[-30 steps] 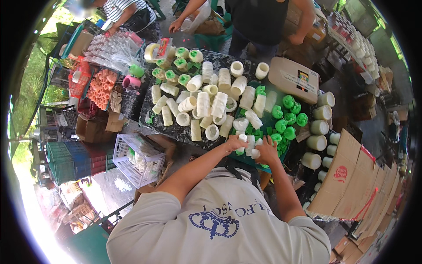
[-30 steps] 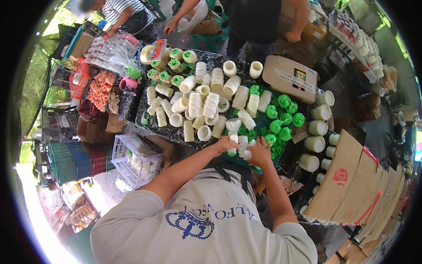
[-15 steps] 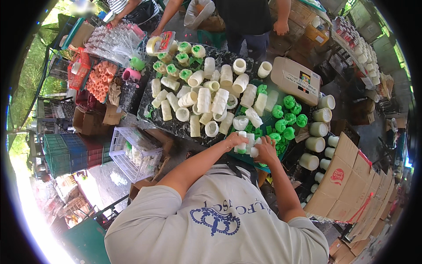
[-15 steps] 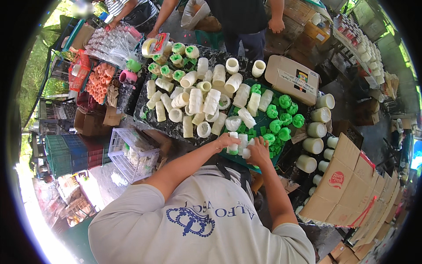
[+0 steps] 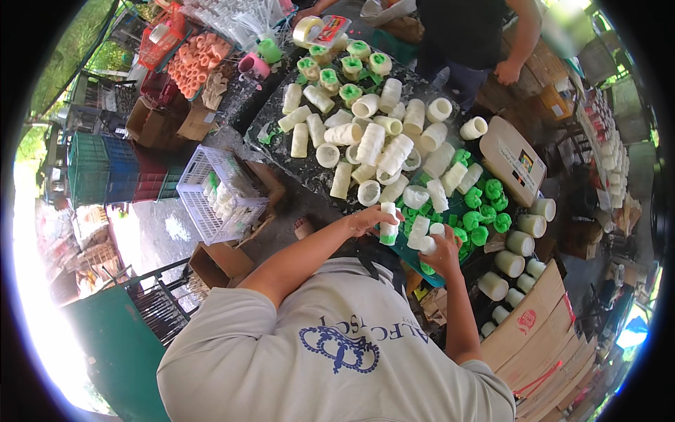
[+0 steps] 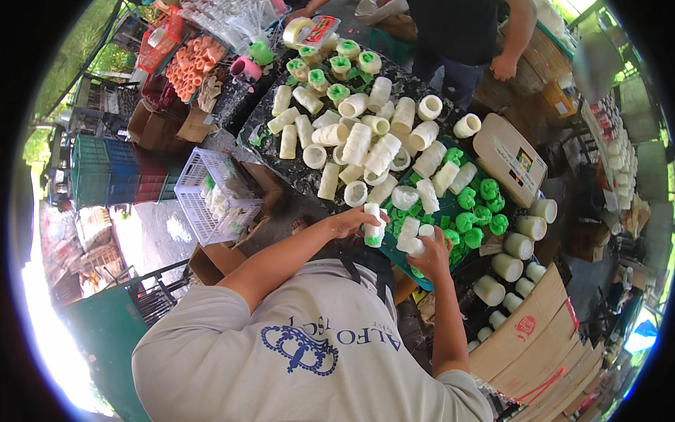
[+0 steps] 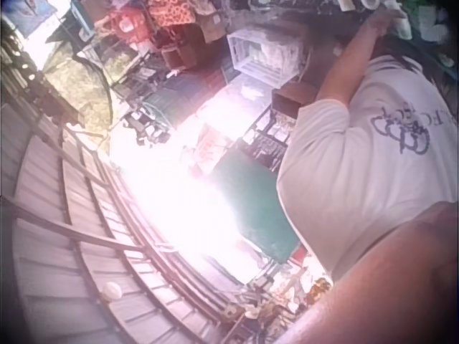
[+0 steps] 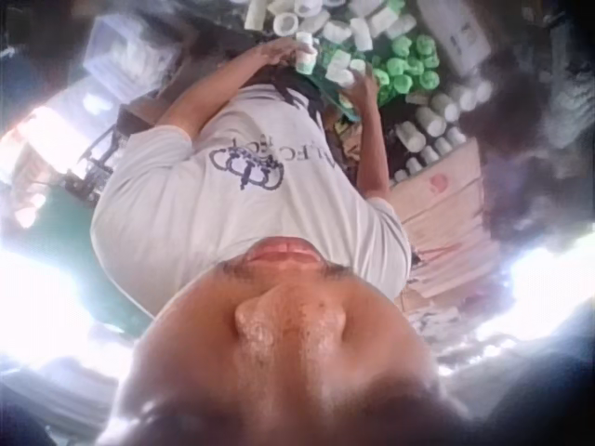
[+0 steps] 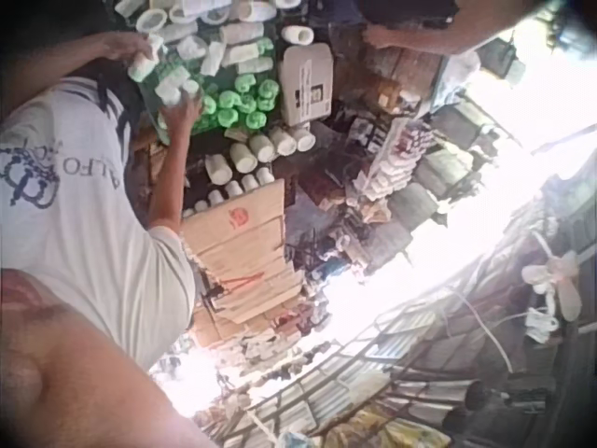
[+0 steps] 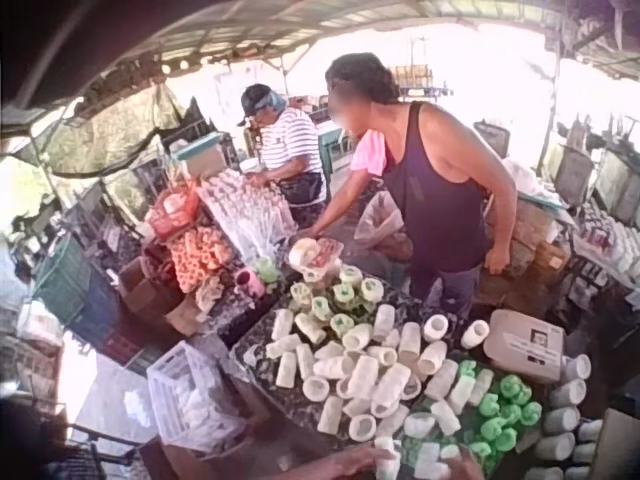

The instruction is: The person assembles small cylindrical candles by inserting green wick holders into the open ends of white wax cylinders. They pick up the components from a table, insert the green pieces into the white cylinders, and place the finished items into a white plastic basket.

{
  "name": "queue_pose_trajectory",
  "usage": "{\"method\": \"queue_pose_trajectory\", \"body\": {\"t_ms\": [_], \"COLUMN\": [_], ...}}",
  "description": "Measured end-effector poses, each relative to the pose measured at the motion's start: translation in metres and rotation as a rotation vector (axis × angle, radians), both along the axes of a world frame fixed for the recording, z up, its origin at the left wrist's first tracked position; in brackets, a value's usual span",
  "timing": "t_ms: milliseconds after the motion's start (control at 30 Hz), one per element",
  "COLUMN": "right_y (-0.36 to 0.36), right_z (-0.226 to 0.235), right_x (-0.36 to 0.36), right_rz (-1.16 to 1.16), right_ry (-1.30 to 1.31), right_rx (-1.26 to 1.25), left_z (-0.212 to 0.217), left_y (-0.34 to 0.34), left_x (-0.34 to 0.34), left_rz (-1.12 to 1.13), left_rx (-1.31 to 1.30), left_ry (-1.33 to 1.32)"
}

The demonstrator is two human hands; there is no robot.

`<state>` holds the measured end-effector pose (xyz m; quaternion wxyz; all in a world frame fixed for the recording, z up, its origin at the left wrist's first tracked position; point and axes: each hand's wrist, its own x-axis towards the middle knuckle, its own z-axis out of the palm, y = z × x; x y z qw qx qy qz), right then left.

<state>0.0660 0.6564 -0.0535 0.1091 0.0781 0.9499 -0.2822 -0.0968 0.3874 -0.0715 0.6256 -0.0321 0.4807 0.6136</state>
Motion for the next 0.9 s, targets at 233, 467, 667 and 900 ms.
{"method": "queue_pose_trajectory", "body": {"t_ms": [233,467,667,900], "right_y": [-0.041,-0.154,-0.321,-0.503], "right_z": [0.015,0.057,0.098,0.095], "right_x": [-0.037,-0.111,-0.164,-0.174], "right_rz": [-0.264,-0.495,0.162,0.302], "right_ry": [0.381,0.197,-0.233,-0.793], "right_rx": [-0.352,-1.678,-2.266,-2.256], "left_z": [0.056,0.083,0.088,0.049], "left_y": [-0.092,-0.211,-0.352,-0.51], "left_x": [-0.026,-0.036,-0.021,0.056], "left_rz": [0.178,0.486,0.594,1.041], "left_rx": [0.342,0.565,0.786,0.815], "left_ry": [-0.103,-0.059,-0.101,-0.023]}}
